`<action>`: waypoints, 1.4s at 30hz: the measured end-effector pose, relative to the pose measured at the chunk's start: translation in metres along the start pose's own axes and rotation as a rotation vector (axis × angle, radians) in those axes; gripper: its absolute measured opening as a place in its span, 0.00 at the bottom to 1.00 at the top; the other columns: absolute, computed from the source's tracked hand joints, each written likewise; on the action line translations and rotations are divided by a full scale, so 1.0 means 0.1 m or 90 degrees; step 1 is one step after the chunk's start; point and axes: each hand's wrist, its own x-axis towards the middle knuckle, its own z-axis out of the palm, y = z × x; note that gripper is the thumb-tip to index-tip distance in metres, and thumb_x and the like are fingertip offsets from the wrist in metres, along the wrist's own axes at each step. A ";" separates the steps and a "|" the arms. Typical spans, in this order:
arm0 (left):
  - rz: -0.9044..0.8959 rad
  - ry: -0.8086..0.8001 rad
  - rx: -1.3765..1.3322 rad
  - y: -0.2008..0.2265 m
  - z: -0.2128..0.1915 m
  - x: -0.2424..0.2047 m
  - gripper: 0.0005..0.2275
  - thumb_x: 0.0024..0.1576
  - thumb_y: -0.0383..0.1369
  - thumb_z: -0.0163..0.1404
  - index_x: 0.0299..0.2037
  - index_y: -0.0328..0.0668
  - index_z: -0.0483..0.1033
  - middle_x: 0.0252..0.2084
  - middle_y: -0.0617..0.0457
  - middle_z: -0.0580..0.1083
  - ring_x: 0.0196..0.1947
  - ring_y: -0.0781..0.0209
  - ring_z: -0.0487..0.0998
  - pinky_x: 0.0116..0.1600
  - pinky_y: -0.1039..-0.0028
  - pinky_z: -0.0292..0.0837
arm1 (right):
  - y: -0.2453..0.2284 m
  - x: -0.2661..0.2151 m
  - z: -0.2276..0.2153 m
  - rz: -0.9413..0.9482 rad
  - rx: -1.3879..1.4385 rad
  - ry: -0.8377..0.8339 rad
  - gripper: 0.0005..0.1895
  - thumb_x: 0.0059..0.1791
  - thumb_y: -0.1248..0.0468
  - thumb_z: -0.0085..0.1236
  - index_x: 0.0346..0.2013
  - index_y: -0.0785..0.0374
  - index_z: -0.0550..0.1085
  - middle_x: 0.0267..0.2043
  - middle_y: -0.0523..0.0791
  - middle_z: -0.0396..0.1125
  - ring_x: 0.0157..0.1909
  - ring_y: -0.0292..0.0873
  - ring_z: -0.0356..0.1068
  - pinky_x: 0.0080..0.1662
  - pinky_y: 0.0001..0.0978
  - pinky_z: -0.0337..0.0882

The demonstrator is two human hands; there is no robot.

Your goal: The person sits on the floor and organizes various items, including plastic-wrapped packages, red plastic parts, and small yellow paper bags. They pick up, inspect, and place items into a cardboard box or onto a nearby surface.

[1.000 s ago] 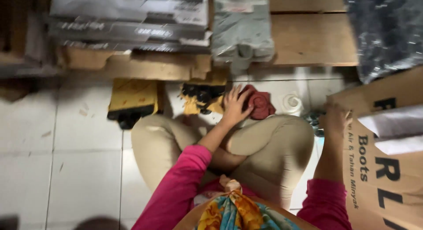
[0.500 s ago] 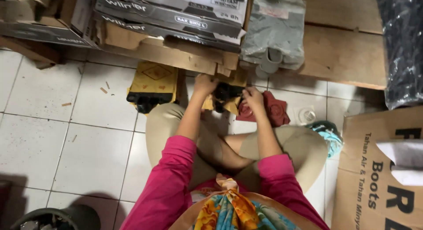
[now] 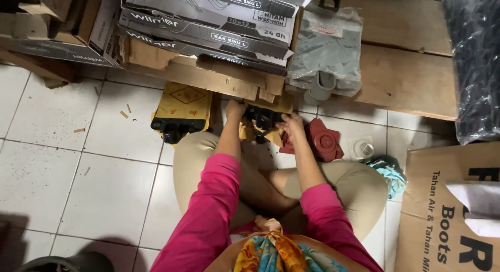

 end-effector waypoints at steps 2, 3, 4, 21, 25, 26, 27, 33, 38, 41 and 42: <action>-0.020 0.004 -0.018 -0.01 0.00 0.00 0.12 0.47 0.37 0.54 0.37 0.40 0.79 0.35 0.44 0.77 0.42 0.45 0.77 0.43 0.62 0.75 | -0.01 -0.05 0.00 -0.019 -0.017 0.007 0.32 0.49 0.65 0.51 0.62 0.73 0.50 0.60 0.62 0.47 0.47 0.60 0.67 0.48 0.42 0.72; -0.016 0.002 -0.016 0.00 0.00 0.01 0.12 0.47 0.37 0.54 0.37 0.40 0.79 0.35 0.44 0.77 0.42 0.45 0.77 0.43 0.62 0.75 | 0.00 -0.01 -0.02 -0.022 -0.015 0.011 0.32 0.49 0.65 0.51 0.62 0.73 0.50 0.60 0.62 0.47 0.47 0.60 0.67 0.48 0.42 0.72; -0.021 0.001 -0.005 0.00 0.00 0.01 0.12 0.45 0.36 0.55 0.36 0.40 0.79 0.35 0.44 0.77 0.42 0.45 0.77 0.43 0.62 0.74 | 0.01 0.02 -0.04 -0.030 -0.006 0.019 0.35 0.48 0.66 0.53 0.63 0.74 0.47 0.63 0.63 0.41 0.48 0.60 0.67 0.49 0.44 0.71; 0.161 -0.221 0.217 0.31 -0.45 -1.07 0.22 0.39 0.45 0.61 0.39 0.39 0.78 0.38 0.42 0.76 0.44 0.43 0.76 0.47 0.61 0.73 | -0.16 -1.41 -0.33 -0.077 -0.051 0.099 0.11 0.45 0.68 0.54 0.42 0.65 0.71 0.34 0.44 0.65 0.24 0.42 0.71 0.28 0.37 0.75; 0.191 -0.277 0.208 0.47 -0.61 -1.66 0.18 0.42 0.41 0.59 0.40 0.40 0.79 0.37 0.41 0.76 0.43 0.45 0.76 0.46 0.64 0.73 | -0.22 -2.00 -0.46 -0.086 0.025 0.110 0.13 0.45 0.71 0.53 0.43 0.72 0.68 0.34 0.46 0.59 0.28 0.48 0.71 0.32 0.41 0.75; 0.197 -0.299 0.213 0.50 -0.63 -1.76 0.18 0.43 0.41 0.60 0.41 0.40 0.78 0.38 0.41 0.76 0.46 0.44 0.75 0.49 0.62 0.71 | -0.23 -2.12 -0.50 -0.087 0.028 0.125 0.15 0.44 0.70 0.55 0.44 0.73 0.67 0.35 0.45 0.56 0.30 0.46 0.70 0.35 0.41 0.75; 0.201 -0.301 0.216 0.48 -0.61 -1.84 0.18 0.43 0.41 0.60 0.41 0.40 0.78 0.38 0.41 0.76 0.46 0.44 0.75 0.49 0.62 0.71 | -0.29 -2.31 -0.51 -0.089 0.031 0.128 0.15 0.44 0.70 0.55 0.44 0.73 0.67 0.35 0.45 0.56 0.30 0.46 0.70 0.35 0.41 0.75; 0.310 -0.398 0.032 0.36 -0.17 -2.12 0.16 0.38 0.38 0.61 0.34 0.39 0.77 0.32 0.45 0.76 0.39 0.49 0.77 0.44 0.66 0.70 | -0.35 -3.12 -0.99 -0.161 0.059 0.185 0.14 0.46 0.72 0.51 0.45 0.75 0.67 0.32 0.51 0.64 0.29 0.52 0.70 0.32 0.44 0.74; 0.450 -0.474 -0.031 0.76 0.09 -2.54 0.11 0.41 0.34 0.61 0.26 0.47 0.69 0.26 0.61 0.68 0.28 0.69 0.68 0.35 0.79 0.62 | -0.69 -3.57 -1.23 -0.292 -0.102 0.288 0.07 0.45 0.70 0.50 0.38 0.67 0.71 0.36 0.45 0.67 0.37 0.38 0.66 0.36 0.27 0.67; 0.450 -0.524 -0.172 0.94 0.34 -2.63 0.14 0.39 0.33 0.61 0.28 0.49 0.65 0.25 0.65 0.66 0.27 0.74 0.62 0.34 0.84 0.57 | -0.74 -3.49 -1.72 -0.612 -0.703 0.357 0.06 0.47 0.71 0.50 0.35 0.75 0.68 0.36 0.52 0.63 0.35 0.46 0.64 0.37 0.31 0.64; 0.453 -0.526 -0.171 1.02 0.40 -2.63 0.14 0.39 0.33 0.61 0.28 0.49 0.65 0.25 0.65 0.66 0.27 0.74 0.62 0.34 0.84 0.57 | -0.82 -3.36 -1.89 -0.613 -0.702 0.361 0.06 0.47 0.71 0.50 0.35 0.75 0.68 0.36 0.52 0.63 0.35 0.46 0.64 0.37 0.31 0.64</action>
